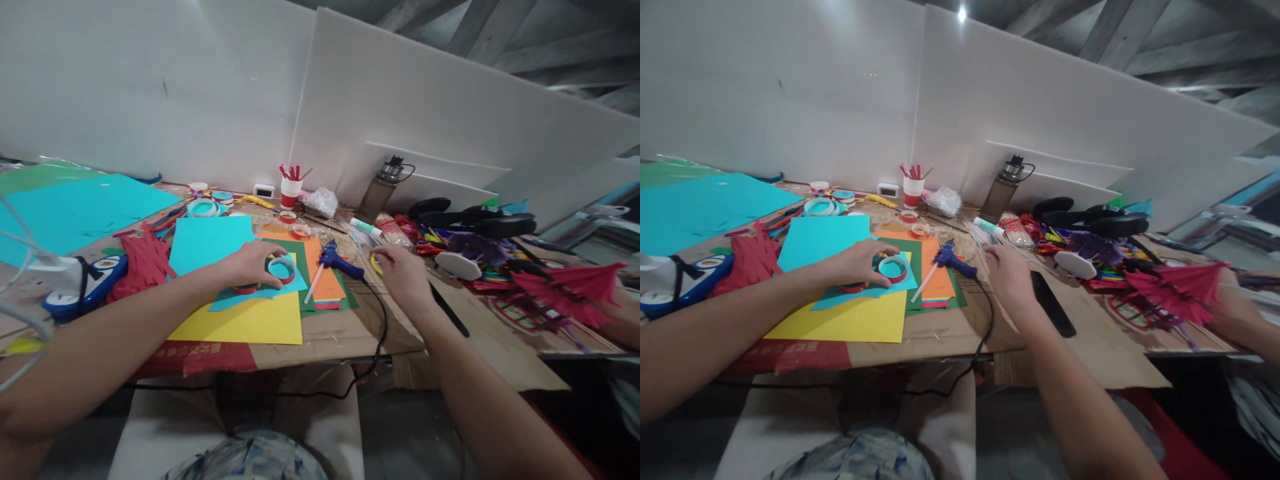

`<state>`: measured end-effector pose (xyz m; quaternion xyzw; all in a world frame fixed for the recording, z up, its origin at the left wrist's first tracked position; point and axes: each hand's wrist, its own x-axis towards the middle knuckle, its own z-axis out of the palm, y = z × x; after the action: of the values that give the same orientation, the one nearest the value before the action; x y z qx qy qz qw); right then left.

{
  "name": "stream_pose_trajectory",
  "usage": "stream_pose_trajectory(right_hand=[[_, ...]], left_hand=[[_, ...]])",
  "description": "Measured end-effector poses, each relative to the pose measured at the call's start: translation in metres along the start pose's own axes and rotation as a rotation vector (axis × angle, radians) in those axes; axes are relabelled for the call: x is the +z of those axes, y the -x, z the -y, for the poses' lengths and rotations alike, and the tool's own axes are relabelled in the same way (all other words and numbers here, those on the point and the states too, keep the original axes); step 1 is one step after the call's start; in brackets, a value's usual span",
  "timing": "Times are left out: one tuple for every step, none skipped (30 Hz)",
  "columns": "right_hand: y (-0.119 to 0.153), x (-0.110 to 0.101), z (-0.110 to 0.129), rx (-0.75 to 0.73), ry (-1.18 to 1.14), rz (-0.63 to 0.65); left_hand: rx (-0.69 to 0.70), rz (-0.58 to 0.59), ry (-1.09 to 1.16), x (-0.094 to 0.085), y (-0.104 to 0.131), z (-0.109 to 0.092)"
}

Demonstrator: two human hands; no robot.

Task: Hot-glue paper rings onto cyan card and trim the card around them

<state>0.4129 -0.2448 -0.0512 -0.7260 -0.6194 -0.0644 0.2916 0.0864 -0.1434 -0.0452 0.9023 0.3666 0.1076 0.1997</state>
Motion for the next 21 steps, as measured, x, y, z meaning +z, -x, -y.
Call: stream_pose_trajectory(right_hand=[[0.003,-0.009,-0.008,0.06,-0.002,-0.056],[0.006,-0.017,-0.017,0.12,0.018,-0.099],[0.009,-0.025,-0.027,0.169,0.05,-0.117],[0.013,-0.031,-0.037,0.221,0.089,-0.136],[0.017,-0.036,-0.048,0.269,0.133,-0.148],[0.022,-0.04,-0.059,0.289,0.172,-0.148],[0.027,-0.042,-0.069,0.304,0.201,-0.16],[0.031,-0.042,-0.079,0.31,0.23,-0.133],[0.036,-0.041,-0.088,0.307,0.276,-0.101],[0.041,-0.039,-0.095,0.301,0.346,-0.074],[0.045,-0.036,-0.101,0.308,0.418,-0.039],[0.049,-0.032,-0.105,0.334,0.466,0.006],[0.053,-0.028,-0.108,0.365,0.487,0.064],[0.056,-0.024,-0.11,0.394,0.488,0.113],[0.059,-0.021,-0.111,0.412,0.485,0.142],[0.061,-0.018,-0.112,0.417,0.485,0.153],[0.062,-0.017,-0.113,0.415,0.49,0.148],[0.063,-0.015,-0.115,0.414,0.501,0.136],[0.063,-0.015,-0.117,0.42,0.513,0.125],[0.063,-0.015,-0.119,0.427,0.515,0.124],[0.062,-0.015,-0.121,0.421,0.497,0.119]], left_hand=[[-0.003,0.002,0.002,0.0,0.0,-0.001],[-0.006,0.004,0.001,-0.001,0.0,-0.001],[-0.009,0.005,0.0,-0.001,0.001,-0.002],[-0.013,0.007,-0.002,-0.001,0.001,-0.002],[-0.017,0.01,-0.003,-0.002,0.001,-0.002],[-0.02,0.013,-0.004,-0.002,0.001,-0.002],[-0.021,0.014,-0.004,-0.002,0.001,-0.002],[-0.02,0.015,-0.003,-0.002,0.001,-0.002],[-0.018,0.015,-0.001,-0.002,0.0,-0.001],[-0.016,0.014,0.002,-0.001,0.0,0.0],[-0.013,0.012,0.006,-0.001,0.0,0.001],[-0.008,0.01,0.012,-0.001,-0.001,0.002],[-0.005,0.009,0.016,0.0,-0.001,0.003],[-0.002,0.008,0.019,0.0,-0.002,0.003],[0.001,0.007,0.02,0.0,-0.002,0.004],[0.001,0.007,0.021,0.001,-0.002,0.004],[0.0,0.009,0.019,0.001,-0.002,0.005],[-0.003,0.009,0.016,0.001,-0.002,0.005],[-0.002,0.007,0.013,0.001,-0.002,0.005],[0.001,0.004,0.011,0.0,-0.002,0.004],[0.004,0.001,0.01,0.0,-0.002,0.004]])
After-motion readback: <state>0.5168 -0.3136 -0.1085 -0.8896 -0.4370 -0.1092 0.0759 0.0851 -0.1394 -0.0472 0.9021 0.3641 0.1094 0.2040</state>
